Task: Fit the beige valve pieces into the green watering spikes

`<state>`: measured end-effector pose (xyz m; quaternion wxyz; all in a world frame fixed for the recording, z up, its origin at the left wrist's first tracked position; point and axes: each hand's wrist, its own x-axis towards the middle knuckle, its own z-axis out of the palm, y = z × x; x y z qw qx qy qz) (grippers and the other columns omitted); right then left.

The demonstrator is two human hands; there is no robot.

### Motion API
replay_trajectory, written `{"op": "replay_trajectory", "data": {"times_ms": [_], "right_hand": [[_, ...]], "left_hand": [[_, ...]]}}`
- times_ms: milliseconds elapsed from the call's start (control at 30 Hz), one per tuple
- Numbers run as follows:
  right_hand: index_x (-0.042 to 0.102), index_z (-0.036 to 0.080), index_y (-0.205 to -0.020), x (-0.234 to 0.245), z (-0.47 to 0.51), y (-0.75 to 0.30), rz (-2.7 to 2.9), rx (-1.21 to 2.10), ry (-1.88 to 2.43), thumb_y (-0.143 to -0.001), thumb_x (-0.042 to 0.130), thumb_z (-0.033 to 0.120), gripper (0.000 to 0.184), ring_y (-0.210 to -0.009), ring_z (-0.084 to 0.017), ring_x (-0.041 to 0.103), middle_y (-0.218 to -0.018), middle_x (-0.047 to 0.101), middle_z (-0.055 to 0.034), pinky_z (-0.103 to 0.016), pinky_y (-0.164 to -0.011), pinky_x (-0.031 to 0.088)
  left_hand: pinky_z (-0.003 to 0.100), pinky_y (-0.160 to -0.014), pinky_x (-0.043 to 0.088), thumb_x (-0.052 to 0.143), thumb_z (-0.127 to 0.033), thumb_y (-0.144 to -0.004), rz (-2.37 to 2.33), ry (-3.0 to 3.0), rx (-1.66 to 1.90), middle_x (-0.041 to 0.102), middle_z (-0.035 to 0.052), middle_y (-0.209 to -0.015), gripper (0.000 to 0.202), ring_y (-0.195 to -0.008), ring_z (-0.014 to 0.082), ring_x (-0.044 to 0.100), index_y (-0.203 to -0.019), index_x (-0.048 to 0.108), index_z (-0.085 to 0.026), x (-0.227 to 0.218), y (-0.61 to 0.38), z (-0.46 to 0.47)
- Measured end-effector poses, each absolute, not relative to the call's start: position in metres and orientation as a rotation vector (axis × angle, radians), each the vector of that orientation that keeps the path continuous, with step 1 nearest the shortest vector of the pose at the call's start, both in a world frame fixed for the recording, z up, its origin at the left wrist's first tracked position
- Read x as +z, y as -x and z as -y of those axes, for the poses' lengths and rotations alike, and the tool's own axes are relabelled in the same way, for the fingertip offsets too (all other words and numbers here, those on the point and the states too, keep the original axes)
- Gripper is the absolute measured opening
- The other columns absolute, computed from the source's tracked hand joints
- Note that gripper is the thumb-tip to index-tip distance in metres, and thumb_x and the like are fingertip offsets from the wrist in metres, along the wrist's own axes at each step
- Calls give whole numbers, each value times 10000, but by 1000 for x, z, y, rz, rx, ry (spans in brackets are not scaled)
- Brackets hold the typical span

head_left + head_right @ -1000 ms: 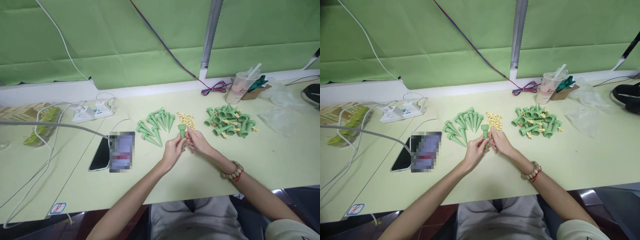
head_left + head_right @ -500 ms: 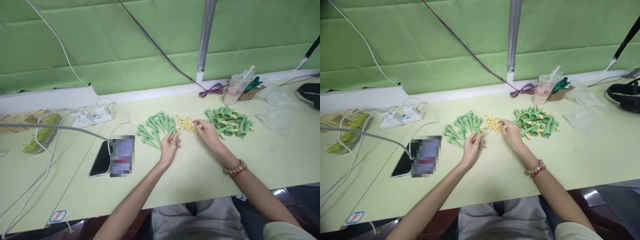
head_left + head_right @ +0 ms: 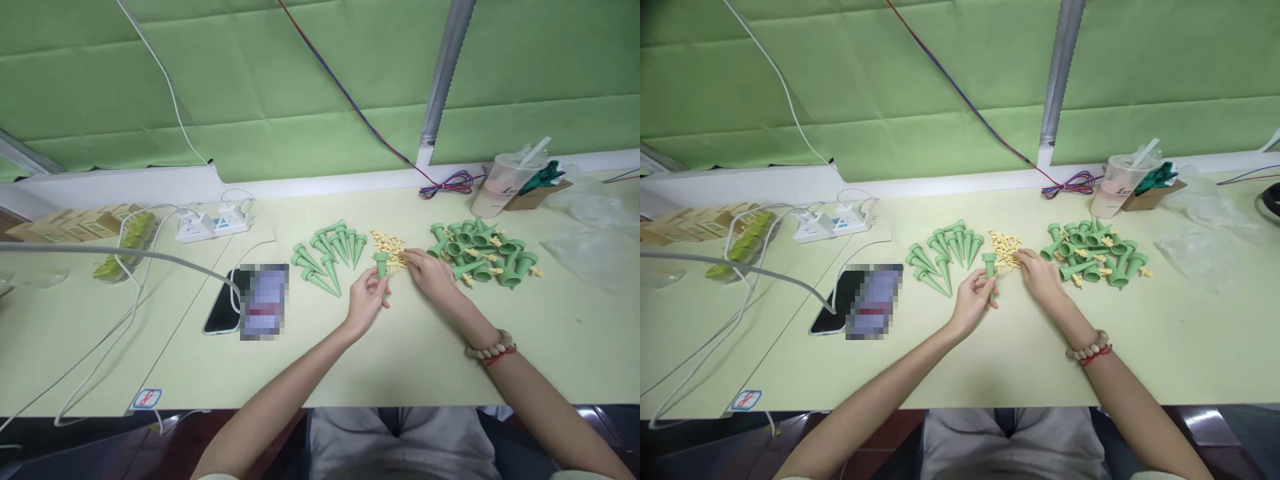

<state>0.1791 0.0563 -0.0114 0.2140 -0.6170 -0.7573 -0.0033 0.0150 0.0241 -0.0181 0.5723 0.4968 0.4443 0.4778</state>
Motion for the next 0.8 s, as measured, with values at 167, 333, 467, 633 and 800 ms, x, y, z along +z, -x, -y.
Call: {"op": "replay_trajectory", "data": {"times_ms": [167,333,467,633,800], "right_hand": [[643,241,-1079,-12,-56,-178,2130,-33,1741,-884,401,169,318,-900,-192,634,-1122,645,-13,-261,-537,430],[666,249,-1033,-11,-56,-178,2087,-28,1758,-881,436,232,276,-824,-191,631,-1028,669,-29,-256,-497,369],[655,259,-1053,-14,-59,-179,2064,-7,1749,-869,454,232,274,-784,-179,621,-1008,663,-33,-259,-494,349],[631,225,-1096,-16,-61,-178,2096,-12,1698,-883,433,201,292,-929,-209,588,-1046,659,-44,-269,-576,389],[687,230,-959,-14,-57,-178,2069,-8,1724,-882,448,202,253,-887,-191,596,-1007,670,-31,-258,-502,331]], "left_hand": [[161,-351,387,598,-464,-721,-1042,-1167,1103,549,-39,-564,424,-391,56,483,-997,556,-145,-19,-15,-23],[167,-347,386,628,-456,-697,-1049,-1140,1122,562,-42,-567,434,-377,60,491,-991,541,-148,-16,-14,-24],[173,-352,381,631,-470,-694,-1040,-1150,1135,560,-48,-565,430,-361,63,494,-972,525,-159,-15,-13,-24],[162,-340,336,623,-491,-694,-1054,-1157,1128,558,-48,-563,430,-371,74,519,-959,509,-172,-14,-11,-24],[175,-386,391,612,-484,-706,-1138,-1253,1175,553,-53,-551,411,-388,74,517,-961,511,-179,-16,-7,-29]]}}
